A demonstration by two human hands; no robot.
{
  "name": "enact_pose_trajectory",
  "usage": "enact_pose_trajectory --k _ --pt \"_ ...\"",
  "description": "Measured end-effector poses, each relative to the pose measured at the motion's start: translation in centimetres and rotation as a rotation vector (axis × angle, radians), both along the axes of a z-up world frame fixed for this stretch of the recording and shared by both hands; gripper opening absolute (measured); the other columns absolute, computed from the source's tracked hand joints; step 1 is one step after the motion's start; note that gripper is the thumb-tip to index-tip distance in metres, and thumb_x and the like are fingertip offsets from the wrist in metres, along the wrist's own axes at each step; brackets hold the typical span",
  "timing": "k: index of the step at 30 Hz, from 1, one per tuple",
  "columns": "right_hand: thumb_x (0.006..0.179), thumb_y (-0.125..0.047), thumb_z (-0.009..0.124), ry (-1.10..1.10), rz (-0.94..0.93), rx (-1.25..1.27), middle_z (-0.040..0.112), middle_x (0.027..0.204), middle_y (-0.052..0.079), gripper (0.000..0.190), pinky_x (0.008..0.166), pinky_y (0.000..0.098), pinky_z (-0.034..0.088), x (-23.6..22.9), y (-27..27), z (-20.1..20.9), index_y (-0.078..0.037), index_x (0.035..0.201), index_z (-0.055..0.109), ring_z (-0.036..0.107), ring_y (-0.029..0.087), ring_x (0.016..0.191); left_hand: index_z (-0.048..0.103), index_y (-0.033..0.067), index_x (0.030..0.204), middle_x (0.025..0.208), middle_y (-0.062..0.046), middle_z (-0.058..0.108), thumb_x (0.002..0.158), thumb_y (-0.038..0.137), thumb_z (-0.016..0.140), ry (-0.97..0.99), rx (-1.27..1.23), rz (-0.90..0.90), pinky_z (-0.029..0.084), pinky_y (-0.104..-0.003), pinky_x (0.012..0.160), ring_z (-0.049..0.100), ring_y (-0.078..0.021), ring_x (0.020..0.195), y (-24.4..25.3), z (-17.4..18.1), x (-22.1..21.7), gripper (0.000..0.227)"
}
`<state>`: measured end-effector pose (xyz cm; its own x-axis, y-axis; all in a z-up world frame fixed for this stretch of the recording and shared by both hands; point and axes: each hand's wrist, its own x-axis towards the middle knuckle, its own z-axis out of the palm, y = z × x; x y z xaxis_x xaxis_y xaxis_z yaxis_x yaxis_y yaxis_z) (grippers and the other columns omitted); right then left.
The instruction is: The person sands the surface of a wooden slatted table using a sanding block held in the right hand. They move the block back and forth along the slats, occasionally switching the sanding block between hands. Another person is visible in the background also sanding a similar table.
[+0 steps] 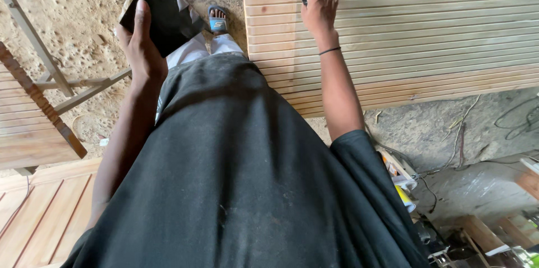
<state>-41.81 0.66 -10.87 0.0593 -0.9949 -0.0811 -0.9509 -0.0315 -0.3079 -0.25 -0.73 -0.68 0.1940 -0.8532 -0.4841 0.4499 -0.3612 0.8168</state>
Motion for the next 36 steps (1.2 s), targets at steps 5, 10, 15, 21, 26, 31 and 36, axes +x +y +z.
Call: enact_pose_trajectory --k 5,10,15,21,26,31,36 --pt "0.079 0.001 0.073 0.013 0.116 -0.085 0.062 0.131 0.007 0.055 0.096 0.0492 0.047 -1.1 0.8 0.2 -0.018 0.131 0.075 0.054 0.032 0.126 0.054 -0.0022 0.124 0.114 -0.008 0.062 0.106 0.027 0.072 -0.050 0.021 -0.088 0.053 -0.033 0.100 0.060 -0.0170 0.108 0.9 0.4 -0.1 0.038" --pt "0.098 -0.001 0.072 -0.095 0.016 -0.002 0.065 0.124 0.000 0.035 0.094 0.0462 0.051 -3.8 -0.1 0.7 -0.019 0.127 0.077 0.061 0.025 0.118 0.053 -0.0033 0.125 0.114 -0.009 0.060 0.108 0.030 0.071 -0.099 0.029 -0.085 0.050 -0.033 0.100 0.057 -0.0173 0.108 1.0 0.3 0.5 0.041" --pt "0.083 0.002 0.069 -0.002 -0.346 -0.058 0.063 0.106 0.003 0.047 0.079 0.0444 0.053 0.3 -0.7 -0.9 -0.019 0.124 0.077 0.062 0.028 0.103 0.045 -0.0014 0.131 0.136 -0.014 0.059 0.104 0.028 0.074 -0.015 0.073 0.040 0.049 -0.033 0.117 0.061 -0.0184 0.132 0.1 -0.7 1.2 0.049" --pt "0.078 0.002 0.069 0.014 -0.409 -0.051 0.063 0.106 0.003 0.047 0.076 0.0420 0.055 7.2 -1.1 -3.0 -0.016 0.121 0.075 0.061 0.028 0.101 0.045 0.0018 0.129 0.132 -0.011 0.063 0.102 0.033 0.075 -0.090 0.127 -0.008 0.046 -0.033 0.116 0.060 -0.0179 0.129 0.4 -0.5 0.5 0.050" --pt "0.088 -0.001 0.073 -0.056 -0.264 0.002 0.065 0.110 -0.002 0.040 0.085 0.0426 0.052 4.8 -1.0 -1.1 -0.022 0.122 0.077 0.063 0.022 0.109 0.053 -0.0001 0.122 0.117 -0.009 0.061 0.103 0.035 0.072 -0.178 0.127 -0.080 0.050 -0.032 0.102 0.058 -0.0166 0.110 0.1 0.6 -0.3 0.044" --pt "0.073 0.005 0.074 -0.013 -0.104 -0.110 0.059 0.118 0.005 0.058 0.087 0.0461 0.047 1.7 -1.6 0.6 -0.015 0.127 0.074 0.056 0.028 0.117 0.053 0.0009 0.122 0.116 -0.010 0.061 0.101 0.030 0.073 -0.041 0.030 -0.018 0.052 -0.034 0.099 0.059 -0.0180 0.108 -0.4 1.1 0.0 0.041" --pt "0.074 0.007 0.073 0.021 -0.027 -0.159 0.058 0.124 0.004 0.063 0.090 0.0460 0.046 0.9 -2.4 -0.3 -0.017 0.132 0.073 0.054 0.028 0.122 0.051 -0.0010 0.130 0.129 -0.013 0.062 0.102 0.029 0.071 -0.043 -0.010 -0.029 0.051 -0.032 0.111 0.062 -0.0185 0.122 0.0 0.7 0.5 0.046"
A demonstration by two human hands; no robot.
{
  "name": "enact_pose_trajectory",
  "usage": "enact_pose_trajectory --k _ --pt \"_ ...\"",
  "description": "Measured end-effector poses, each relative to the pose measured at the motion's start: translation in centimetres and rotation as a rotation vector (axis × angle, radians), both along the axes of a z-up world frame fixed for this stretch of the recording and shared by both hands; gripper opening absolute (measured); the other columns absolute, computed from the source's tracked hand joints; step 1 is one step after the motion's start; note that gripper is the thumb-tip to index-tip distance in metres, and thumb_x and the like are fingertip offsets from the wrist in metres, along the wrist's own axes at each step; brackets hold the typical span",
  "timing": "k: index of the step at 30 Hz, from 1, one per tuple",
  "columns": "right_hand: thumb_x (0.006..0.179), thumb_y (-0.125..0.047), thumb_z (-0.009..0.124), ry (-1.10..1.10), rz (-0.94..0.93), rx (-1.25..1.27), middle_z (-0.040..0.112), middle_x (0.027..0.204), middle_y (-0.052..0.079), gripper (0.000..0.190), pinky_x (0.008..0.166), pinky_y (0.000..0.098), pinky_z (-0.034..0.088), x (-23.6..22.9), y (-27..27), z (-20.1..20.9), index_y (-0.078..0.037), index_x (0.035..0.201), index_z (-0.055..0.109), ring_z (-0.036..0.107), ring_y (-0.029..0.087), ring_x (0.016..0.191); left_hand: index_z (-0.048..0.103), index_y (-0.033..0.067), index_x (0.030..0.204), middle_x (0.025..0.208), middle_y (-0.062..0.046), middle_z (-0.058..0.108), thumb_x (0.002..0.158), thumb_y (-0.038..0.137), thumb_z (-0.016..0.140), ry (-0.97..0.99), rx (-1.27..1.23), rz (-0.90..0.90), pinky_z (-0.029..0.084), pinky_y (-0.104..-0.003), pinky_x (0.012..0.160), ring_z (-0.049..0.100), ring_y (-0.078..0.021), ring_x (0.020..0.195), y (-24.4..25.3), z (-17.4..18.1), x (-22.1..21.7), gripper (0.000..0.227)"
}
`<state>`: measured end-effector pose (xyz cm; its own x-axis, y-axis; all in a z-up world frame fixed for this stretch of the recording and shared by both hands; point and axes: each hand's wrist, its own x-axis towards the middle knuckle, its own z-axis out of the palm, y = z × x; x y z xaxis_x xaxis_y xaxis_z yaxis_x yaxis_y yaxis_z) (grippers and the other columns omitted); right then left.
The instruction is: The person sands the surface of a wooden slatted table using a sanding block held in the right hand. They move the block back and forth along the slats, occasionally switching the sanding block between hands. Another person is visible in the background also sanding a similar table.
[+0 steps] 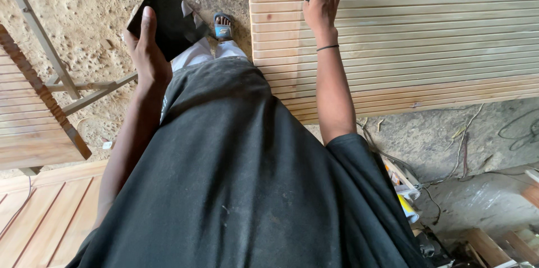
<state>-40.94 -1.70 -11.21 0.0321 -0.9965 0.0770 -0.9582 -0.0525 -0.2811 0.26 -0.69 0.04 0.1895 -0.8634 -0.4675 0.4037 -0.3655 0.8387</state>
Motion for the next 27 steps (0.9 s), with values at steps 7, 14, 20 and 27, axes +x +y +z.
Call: enact_pose_trajectory --k 7,14,20,27 --pt "0.074 0.008 0.074 -0.023 -0.007 0.040 0.059 0.128 0.004 0.065 0.092 0.0449 0.046 -0.2 0.2 -0.8 -0.016 0.134 0.072 0.054 0.029 0.123 0.047 -0.0021 0.122 0.118 -0.015 0.061 0.100 0.031 0.075 -0.039 0.113 0.024 0.057 -0.036 0.101 0.062 -0.0210 0.111 0.7 -0.7 0.0 0.049" --pt "0.070 0.003 0.077 0.009 -0.009 -0.001 0.058 0.131 0.007 0.068 0.095 0.0472 0.046 0.6 0.0 -0.6 -0.017 0.134 0.070 0.053 0.032 0.124 0.048 0.0000 0.120 0.114 -0.012 0.061 0.101 0.033 0.073 -0.067 0.155 -0.006 0.058 -0.034 0.096 0.062 -0.0185 0.107 0.3 -0.3 -0.5 0.046" --pt "0.081 0.001 0.076 -0.014 0.072 0.070 0.059 0.129 0.008 0.059 0.095 0.0496 0.046 -1.4 0.1 -0.2 -0.019 0.136 0.072 0.054 0.033 0.122 0.051 -0.0002 0.134 0.125 -0.010 0.061 0.102 0.030 0.074 -0.015 -0.016 -0.047 0.053 -0.032 0.105 0.061 -0.0184 0.116 -0.6 -0.4 -1.1 0.049" --pt "0.084 0.004 0.072 -0.049 0.073 0.083 0.062 0.129 0.008 0.053 0.095 0.0494 0.047 -1.6 0.1 0.1 -0.018 0.132 0.075 0.055 0.032 0.125 0.051 -0.0002 0.129 0.126 -0.013 0.062 0.100 0.025 0.073 0.045 0.059 0.050 0.054 -0.035 0.106 0.062 -0.0208 0.118 -0.7 -0.6 -0.3 0.044"
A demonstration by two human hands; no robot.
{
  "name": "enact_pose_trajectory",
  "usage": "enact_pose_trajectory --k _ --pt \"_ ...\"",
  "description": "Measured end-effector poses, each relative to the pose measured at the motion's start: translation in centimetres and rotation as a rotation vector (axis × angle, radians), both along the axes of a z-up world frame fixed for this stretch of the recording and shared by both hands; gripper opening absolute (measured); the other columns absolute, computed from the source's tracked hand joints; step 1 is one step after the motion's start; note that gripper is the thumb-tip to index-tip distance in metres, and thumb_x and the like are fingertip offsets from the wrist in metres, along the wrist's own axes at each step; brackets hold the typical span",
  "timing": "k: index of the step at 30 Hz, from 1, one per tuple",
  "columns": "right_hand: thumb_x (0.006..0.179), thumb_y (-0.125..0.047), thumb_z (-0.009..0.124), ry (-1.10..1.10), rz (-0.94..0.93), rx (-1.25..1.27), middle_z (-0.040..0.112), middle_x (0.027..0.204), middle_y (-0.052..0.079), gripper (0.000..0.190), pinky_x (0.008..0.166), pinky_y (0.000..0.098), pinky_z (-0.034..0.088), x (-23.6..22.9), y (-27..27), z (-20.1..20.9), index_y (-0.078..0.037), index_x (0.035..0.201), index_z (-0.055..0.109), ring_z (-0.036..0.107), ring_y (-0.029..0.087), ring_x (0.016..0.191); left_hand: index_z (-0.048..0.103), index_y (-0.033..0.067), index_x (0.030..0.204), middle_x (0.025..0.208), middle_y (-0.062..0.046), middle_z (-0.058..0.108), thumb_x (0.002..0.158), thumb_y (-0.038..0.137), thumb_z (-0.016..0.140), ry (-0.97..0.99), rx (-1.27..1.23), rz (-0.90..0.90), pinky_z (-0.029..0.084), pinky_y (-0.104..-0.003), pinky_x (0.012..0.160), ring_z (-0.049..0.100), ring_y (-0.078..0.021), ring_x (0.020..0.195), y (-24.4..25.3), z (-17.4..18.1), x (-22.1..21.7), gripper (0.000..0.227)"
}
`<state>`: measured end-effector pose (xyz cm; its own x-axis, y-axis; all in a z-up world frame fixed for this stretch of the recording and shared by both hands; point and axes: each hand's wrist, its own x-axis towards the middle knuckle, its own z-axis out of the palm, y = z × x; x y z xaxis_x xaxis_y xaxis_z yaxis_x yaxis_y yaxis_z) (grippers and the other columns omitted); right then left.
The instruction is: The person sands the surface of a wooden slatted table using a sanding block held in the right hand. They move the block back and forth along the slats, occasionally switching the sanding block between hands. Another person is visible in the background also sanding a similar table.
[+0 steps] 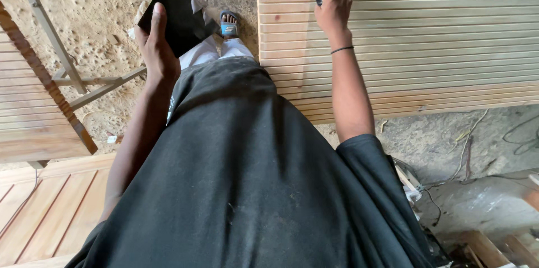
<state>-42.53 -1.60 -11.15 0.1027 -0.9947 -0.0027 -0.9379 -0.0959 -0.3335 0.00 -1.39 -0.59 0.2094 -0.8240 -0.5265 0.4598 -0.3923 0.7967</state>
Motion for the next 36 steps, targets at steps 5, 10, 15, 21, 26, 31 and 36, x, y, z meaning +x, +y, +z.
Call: enact_pose_trajectory --k 5,10,15,21,26,31,36 --pt "0.079 0.004 0.072 0.012 0.076 -0.005 0.062 0.128 0.010 0.055 0.094 0.0498 0.046 -0.3 0.2 0.3 -0.017 0.129 0.077 0.055 0.033 0.124 0.054 -0.0001 0.130 0.125 -0.011 0.062 0.103 0.026 0.071 -0.059 -0.025 -0.053 0.052 -0.031 0.105 0.061 -0.0175 0.116 0.7 0.0 0.1 0.041" --pt "0.088 0.004 0.071 -0.019 0.042 0.047 0.063 0.124 0.004 0.046 0.097 0.0477 0.047 -2.4 -0.4 1.7 -0.020 0.127 0.077 0.058 0.029 0.121 0.054 0.0015 0.120 0.114 -0.009 0.065 0.102 0.023 0.071 -0.003 0.047 0.037 0.057 -0.032 0.096 0.064 -0.0172 0.107 0.5 0.0 0.2 0.033" --pt "0.081 0.004 0.066 -0.013 -0.377 -0.015 0.063 0.112 0.002 0.048 0.084 0.0460 0.053 1.7 -0.4 0.2 -0.016 0.124 0.076 0.060 0.029 0.109 0.057 0.0015 0.118 0.110 -0.008 0.065 0.103 0.021 0.072 0.017 -0.025 0.036 0.057 -0.032 0.093 0.063 -0.0167 0.103 0.5 -0.4 0.6 0.029" --pt "0.082 -0.009 0.068 0.011 -0.578 0.054 0.063 0.105 0.005 0.038 0.076 0.0453 0.053 8.7 -0.8 -2.2 -0.013 0.119 0.075 0.061 0.031 0.103 0.048 -0.0009 0.122 0.118 -0.015 0.063 0.099 0.031 0.076 -0.023 0.090 -0.015 0.060 -0.034 0.097 0.066 -0.0200 0.107 -0.4 -0.8 -1.4 0.047" --pt "0.093 -0.007 0.063 -0.266 -0.403 0.057 0.072 0.115 0.004 0.034 0.093 0.0402 0.056 8.2 -2.0 1.3 -0.017 0.122 0.076 0.069 0.026 0.110 0.044 0.0040 0.123 0.116 -0.014 0.060 0.089 0.034 0.077 0.160 0.158 -0.076 0.066 -0.041 0.085 0.069 -0.0243 0.102 -3.3 0.6 -4.4 0.056" --pt "0.100 -0.013 0.053 -1.415 -0.429 0.123 0.068 0.129 0.014 0.039 0.096 0.0435 0.058 11.0 -0.2 13.3 -0.004 0.136 0.065 0.066 0.025 0.116 0.051 0.0040 0.122 0.112 -0.013 0.065 0.090 0.030 0.079 0.404 0.111 -0.136 0.066 -0.041 0.081 0.071 -0.0235 0.097 -5.7 3.1 -7.0 0.049" --pt "0.109 -0.010 0.048 -0.984 -0.242 -0.401 0.063 0.139 0.015 0.036 0.112 0.0386 0.051 19.0 2.7 24.8 0.001 0.140 0.064 0.061 0.026 0.128 0.061 0.0028 0.116 0.105 -0.008 0.069 0.094 0.025 0.077 0.585 0.021 -0.286 0.064 -0.038 0.080 0.071 -0.0183 0.093 -8.1 6.5 -8.8 0.036"
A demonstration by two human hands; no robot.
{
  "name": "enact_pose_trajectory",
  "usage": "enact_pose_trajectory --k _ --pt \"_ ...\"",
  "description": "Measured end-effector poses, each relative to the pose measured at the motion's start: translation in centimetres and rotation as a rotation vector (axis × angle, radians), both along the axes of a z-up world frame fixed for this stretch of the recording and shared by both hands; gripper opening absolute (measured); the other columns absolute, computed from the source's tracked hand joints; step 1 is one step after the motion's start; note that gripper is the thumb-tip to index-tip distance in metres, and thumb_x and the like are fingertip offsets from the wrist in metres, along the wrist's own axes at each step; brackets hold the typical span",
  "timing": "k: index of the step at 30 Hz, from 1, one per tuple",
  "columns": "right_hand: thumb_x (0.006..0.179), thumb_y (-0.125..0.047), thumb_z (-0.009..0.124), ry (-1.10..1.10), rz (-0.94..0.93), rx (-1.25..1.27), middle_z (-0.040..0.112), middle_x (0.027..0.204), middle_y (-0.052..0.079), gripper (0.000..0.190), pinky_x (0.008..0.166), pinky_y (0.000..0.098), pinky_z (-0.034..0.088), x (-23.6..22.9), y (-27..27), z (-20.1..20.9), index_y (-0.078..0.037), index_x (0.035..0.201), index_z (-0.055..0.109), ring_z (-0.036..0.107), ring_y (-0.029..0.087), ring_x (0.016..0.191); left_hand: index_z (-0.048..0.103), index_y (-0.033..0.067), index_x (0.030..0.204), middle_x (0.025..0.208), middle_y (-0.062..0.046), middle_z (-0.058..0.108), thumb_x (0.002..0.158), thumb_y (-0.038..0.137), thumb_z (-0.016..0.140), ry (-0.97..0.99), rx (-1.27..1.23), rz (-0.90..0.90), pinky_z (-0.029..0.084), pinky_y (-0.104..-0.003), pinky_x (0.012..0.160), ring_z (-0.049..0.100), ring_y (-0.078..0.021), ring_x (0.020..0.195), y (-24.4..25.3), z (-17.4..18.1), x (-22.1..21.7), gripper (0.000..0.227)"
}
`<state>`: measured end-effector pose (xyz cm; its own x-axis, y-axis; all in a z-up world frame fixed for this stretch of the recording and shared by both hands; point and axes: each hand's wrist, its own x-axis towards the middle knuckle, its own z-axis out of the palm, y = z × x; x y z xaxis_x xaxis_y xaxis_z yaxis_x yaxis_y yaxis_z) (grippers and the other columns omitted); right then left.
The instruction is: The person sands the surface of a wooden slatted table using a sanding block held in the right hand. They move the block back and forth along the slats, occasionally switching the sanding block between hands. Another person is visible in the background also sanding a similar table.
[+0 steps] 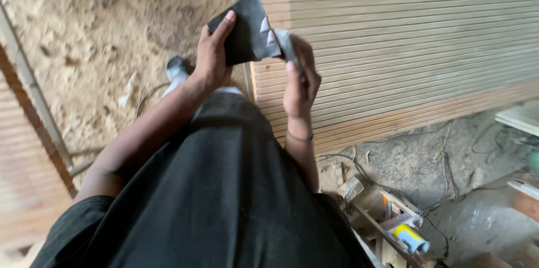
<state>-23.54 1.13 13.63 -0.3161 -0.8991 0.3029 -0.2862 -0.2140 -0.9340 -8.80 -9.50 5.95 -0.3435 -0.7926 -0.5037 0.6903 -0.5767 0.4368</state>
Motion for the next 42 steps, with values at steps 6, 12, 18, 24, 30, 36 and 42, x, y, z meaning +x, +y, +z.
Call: enact_pose_trajectory --k 6,12,18,24,30,36,42 --pt "0.102 0.003 0.050 0.519 -0.146 -0.085 0.061 0.139 0.017 0.037 0.114 0.0419 0.053 4.6 -0.2 5.0 0.000 0.136 0.065 0.062 0.033 0.132 0.057 0.0017 0.119 0.105 -0.010 0.068 0.093 0.022 0.077 0.066 -0.047 -0.075 0.064 -0.038 0.080 0.070 -0.0193 0.093 -1.0 4.8 1.9 0.038" --pt "0.091 0.009 0.059 0.786 -0.152 -0.025 0.063 0.133 0.012 0.042 0.110 0.0426 0.054 6.5 -0.2 6.0 -0.003 0.130 0.072 0.062 0.034 0.128 0.057 0.0035 0.112 0.102 -0.010 0.070 0.094 0.023 0.073 0.093 -0.130 -0.139 0.064 -0.038 0.080 0.072 -0.0186 0.090 -3.8 7.3 6.7 0.031" --pt "0.090 0.004 0.060 0.966 -0.169 -0.006 0.066 0.131 0.012 0.043 0.110 0.0465 0.053 9.4 -0.3 8.2 -0.006 0.130 0.073 0.062 0.034 0.127 0.064 0.0014 0.094 0.086 0.004 0.061 0.112 0.024 0.060 -0.115 -0.644 -0.341 0.051 -0.024 0.072 0.055 -0.0046 0.078 -5.2 8.8 11.5 0.029" --pt "0.095 -0.004 0.067 1.016 -0.129 0.036 0.066 0.130 0.010 0.037 0.109 0.0447 0.051 11.9 -1.3 9.0 -0.010 0.131 0.074 0.062 0.032 0.127 0.061 0.0008 0.092 0.080 0.006 0.053 0.113 0.027 0.059 -0.336 -0.744 -0.358 0.040 -0.023 0.064 0.046 -0.0035 0.073 -4.5 8.9 13.3 0.034" --pt "0.090 -0.005 0.068 1.012 -0.006 0.156 0.067 0.126 0.008 0.038 0.101 0.0436 0.051 11.5 -2.0 8.0 -0.011 0.127 0.074 0.063 0.031 0.122 0.066 0.0021 0.091 0.076 0.000 0.051 0.112 0.028 0.059 -0.729 -0.722 -0.363 0.034 -0.027 0.058 0.044 -0.0105 0.066 -4.0 5.4 12.4 0.034" --pt "0.096 0.001 0.061 0.788 0.128 0.291 0.067 0.122 0.005 0.041 0.096 0.0383 0.056 1.8 -2.3 0.8 -0.013 0.132 0.073 0.066 0.025 0.113 0.049 -0.0024 0.136 0.127 -0.022 0.054 0.105 0.015 0.064 -0.899 -0.869 0.184 0.060 -0.040 0.098 0.061 -0.0293 0.116 -4.2 -0.6 12.9 0.039" --pt "0.086 -0.002 0.069 0.840 -0.033 0.370 0.066 0.118 0.009 0.045 0.092 0.0422 0.054 -11.3 -1.6 -10.7 -0.012 0.130 0.074 0.063 0.030 0.110 0.057 -0.0101 0.122 0.122 -0.025 0.064 0.107 0.020 0.077 -0.331 -0.427 0.344 0.066 -0.049 0.089 0.071 -0.0351 0.103 -4.2 -1.6 15.1 0.039"
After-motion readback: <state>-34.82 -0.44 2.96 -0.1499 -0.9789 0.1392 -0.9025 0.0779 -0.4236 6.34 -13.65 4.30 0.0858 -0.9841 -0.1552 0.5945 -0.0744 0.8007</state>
